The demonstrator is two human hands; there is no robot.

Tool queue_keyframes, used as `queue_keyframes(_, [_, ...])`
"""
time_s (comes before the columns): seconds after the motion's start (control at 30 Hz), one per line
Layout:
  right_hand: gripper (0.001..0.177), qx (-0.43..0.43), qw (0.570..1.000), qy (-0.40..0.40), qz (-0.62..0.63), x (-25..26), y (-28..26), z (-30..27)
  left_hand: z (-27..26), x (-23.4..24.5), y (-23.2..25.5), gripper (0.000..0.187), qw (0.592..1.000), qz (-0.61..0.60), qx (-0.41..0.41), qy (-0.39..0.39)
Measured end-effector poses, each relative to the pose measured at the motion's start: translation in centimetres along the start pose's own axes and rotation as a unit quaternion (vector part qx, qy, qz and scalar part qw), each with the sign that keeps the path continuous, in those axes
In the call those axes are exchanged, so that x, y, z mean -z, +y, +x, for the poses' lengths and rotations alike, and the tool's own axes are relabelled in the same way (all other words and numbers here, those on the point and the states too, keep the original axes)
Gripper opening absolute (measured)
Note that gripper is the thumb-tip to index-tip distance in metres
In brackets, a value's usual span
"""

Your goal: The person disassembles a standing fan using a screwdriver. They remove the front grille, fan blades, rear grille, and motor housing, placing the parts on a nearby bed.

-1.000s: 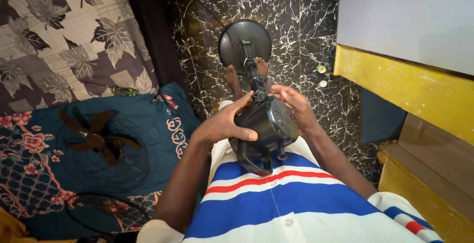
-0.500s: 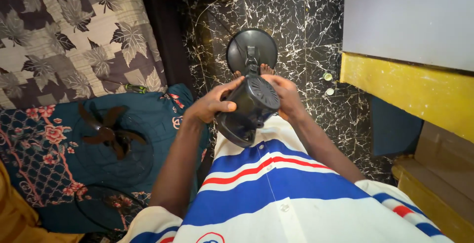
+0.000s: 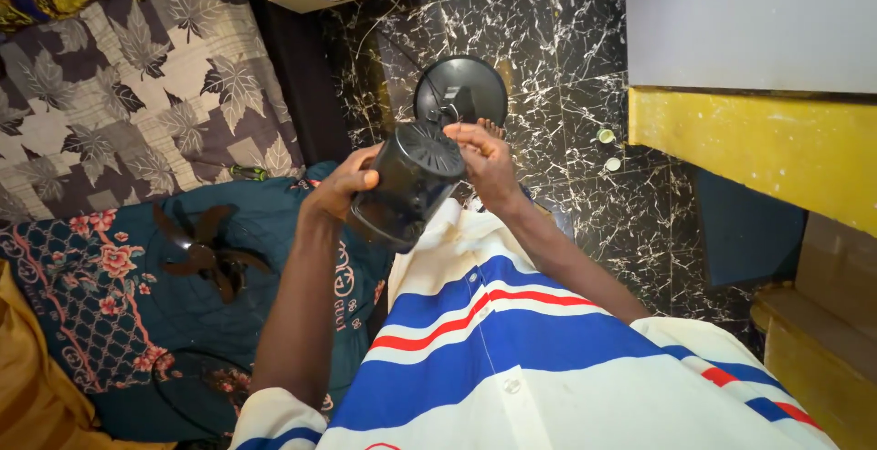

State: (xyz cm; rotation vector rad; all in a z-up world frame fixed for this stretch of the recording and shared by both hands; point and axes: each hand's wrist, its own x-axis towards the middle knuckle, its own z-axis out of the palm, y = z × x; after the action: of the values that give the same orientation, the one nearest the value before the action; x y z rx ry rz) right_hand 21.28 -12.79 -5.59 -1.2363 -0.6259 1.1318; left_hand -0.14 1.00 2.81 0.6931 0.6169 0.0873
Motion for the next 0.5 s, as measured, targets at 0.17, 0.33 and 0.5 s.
queue_keyframes(0.17, [0.015, -0.294, 0.93, -0.042, 0.215, -1.1, 1.8, 1.1, 1.2, 3.5, -0.9, 0.091, 0.998, -0.015, 0.017, -0.065])
queue_keyframes(0.33, [0.023, 0.104, 0.973, 0.007, -0.204, -1.3, 2.4, -0.8, 3.1, 5.8, -3.0, 0.083, 0.996, -0.028, 0.039, -0.069])
queue_keyframes(0.5, [0.029, -0.083, 0.97, 0.012, 0.228, -1.1, 3.2, 0.6, 4.0, 5.4, -2.3, 0.078, 0.995, 0.031, 0.054, 0.083])
